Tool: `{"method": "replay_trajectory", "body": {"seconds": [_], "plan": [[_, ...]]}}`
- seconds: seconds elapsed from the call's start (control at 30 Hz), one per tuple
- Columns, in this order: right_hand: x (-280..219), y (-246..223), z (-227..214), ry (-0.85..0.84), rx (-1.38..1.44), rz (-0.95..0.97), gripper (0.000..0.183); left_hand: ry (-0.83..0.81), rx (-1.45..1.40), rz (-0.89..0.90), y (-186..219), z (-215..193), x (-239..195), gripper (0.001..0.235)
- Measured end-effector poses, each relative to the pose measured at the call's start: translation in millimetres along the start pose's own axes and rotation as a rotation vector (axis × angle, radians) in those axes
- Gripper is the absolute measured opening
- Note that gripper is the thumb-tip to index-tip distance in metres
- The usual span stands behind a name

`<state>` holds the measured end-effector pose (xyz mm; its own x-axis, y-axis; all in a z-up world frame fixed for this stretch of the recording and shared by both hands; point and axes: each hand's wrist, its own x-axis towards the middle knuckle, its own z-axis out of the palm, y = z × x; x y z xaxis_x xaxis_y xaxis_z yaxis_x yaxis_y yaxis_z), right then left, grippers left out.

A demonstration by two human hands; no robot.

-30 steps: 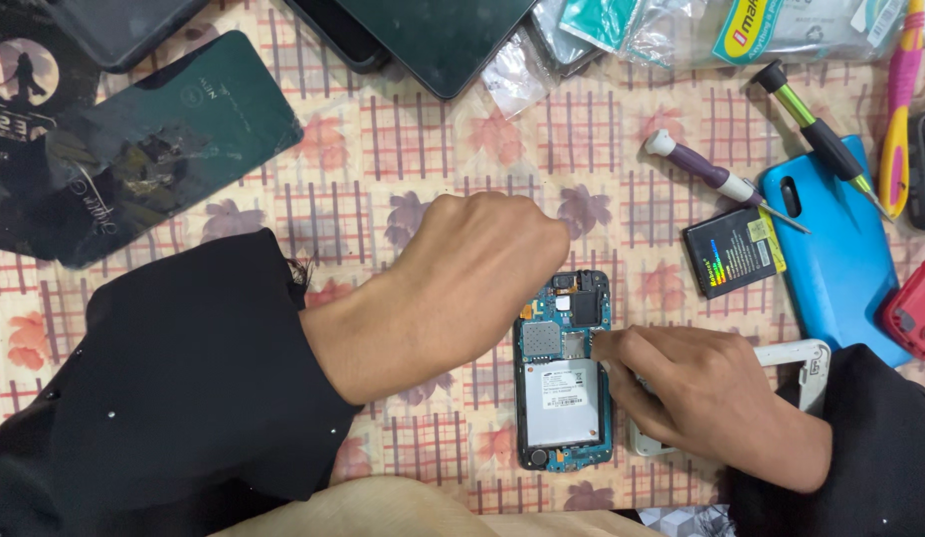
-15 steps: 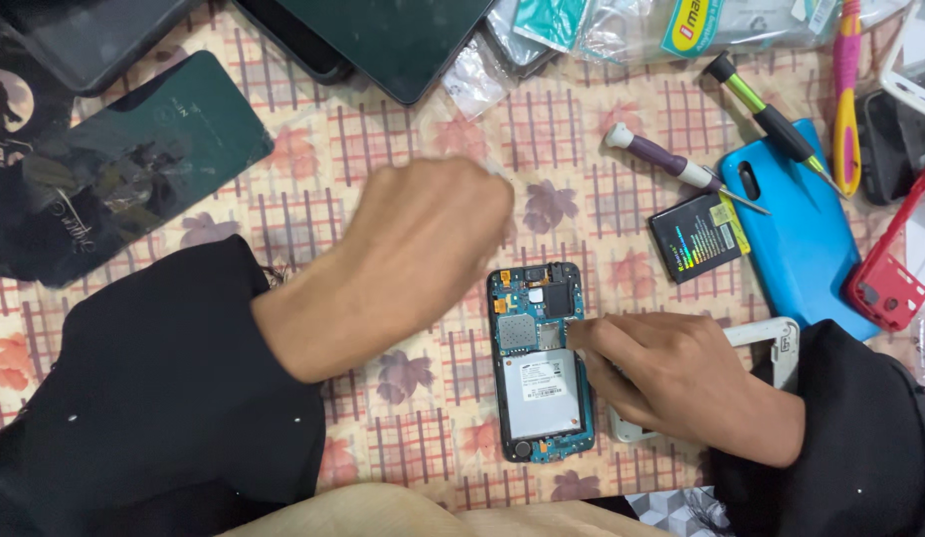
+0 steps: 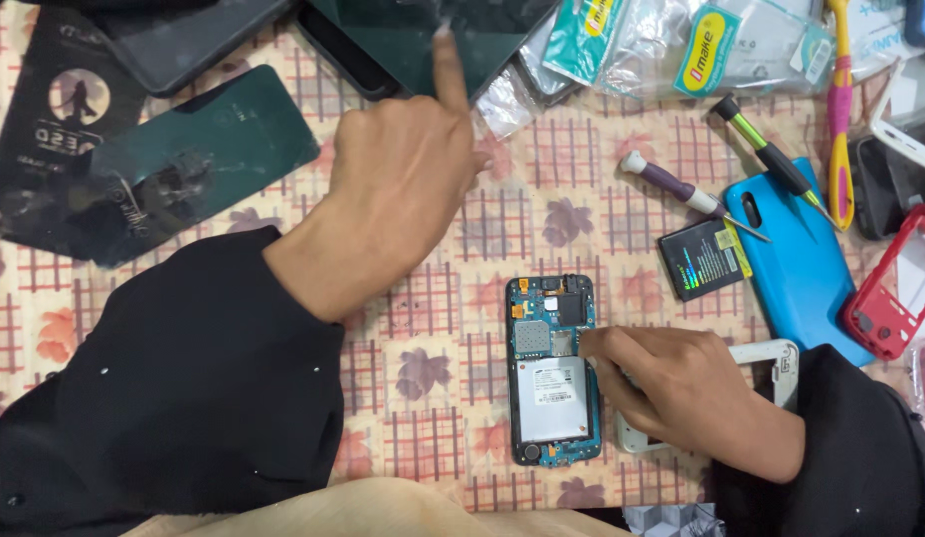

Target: The person disassembles a smartphone by removing the back cover and unscrewing internal components. They handle the motherboard and battery, then reassemble the device by screwing the back cover back on.

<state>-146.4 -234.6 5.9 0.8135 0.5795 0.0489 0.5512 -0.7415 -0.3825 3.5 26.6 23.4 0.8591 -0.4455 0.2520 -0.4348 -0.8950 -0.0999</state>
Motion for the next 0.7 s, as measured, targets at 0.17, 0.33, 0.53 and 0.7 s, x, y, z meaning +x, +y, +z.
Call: {"method": "replay_trajectory", "body": {"seconds": [0.17,0.33,0.53,0.7], "plan": [[0.0,-1.2,-0.3,0.030,0.000,-0.028,0.016,-0.020,0.036,0.010,-1.7,3.2,0.0,0.103],[0.6,-2.3,0.2,-0.018,-0.009,0.034,0.012,0.013,0.028,-0.042,-3.8,-0.1,3.4,0.107],[-0.8,-2.5,0.4,-0.025,-0.004,0.042,0.013,-0.071,0.032,-0.047,-6.6,2.3,5.3,0.106],[0.0,-3.0,0.2,-0.042,-0.005,0.066,0.013,-0.058,0.024,-0.062,-3.6,1.7,4.4,0.112]]}}
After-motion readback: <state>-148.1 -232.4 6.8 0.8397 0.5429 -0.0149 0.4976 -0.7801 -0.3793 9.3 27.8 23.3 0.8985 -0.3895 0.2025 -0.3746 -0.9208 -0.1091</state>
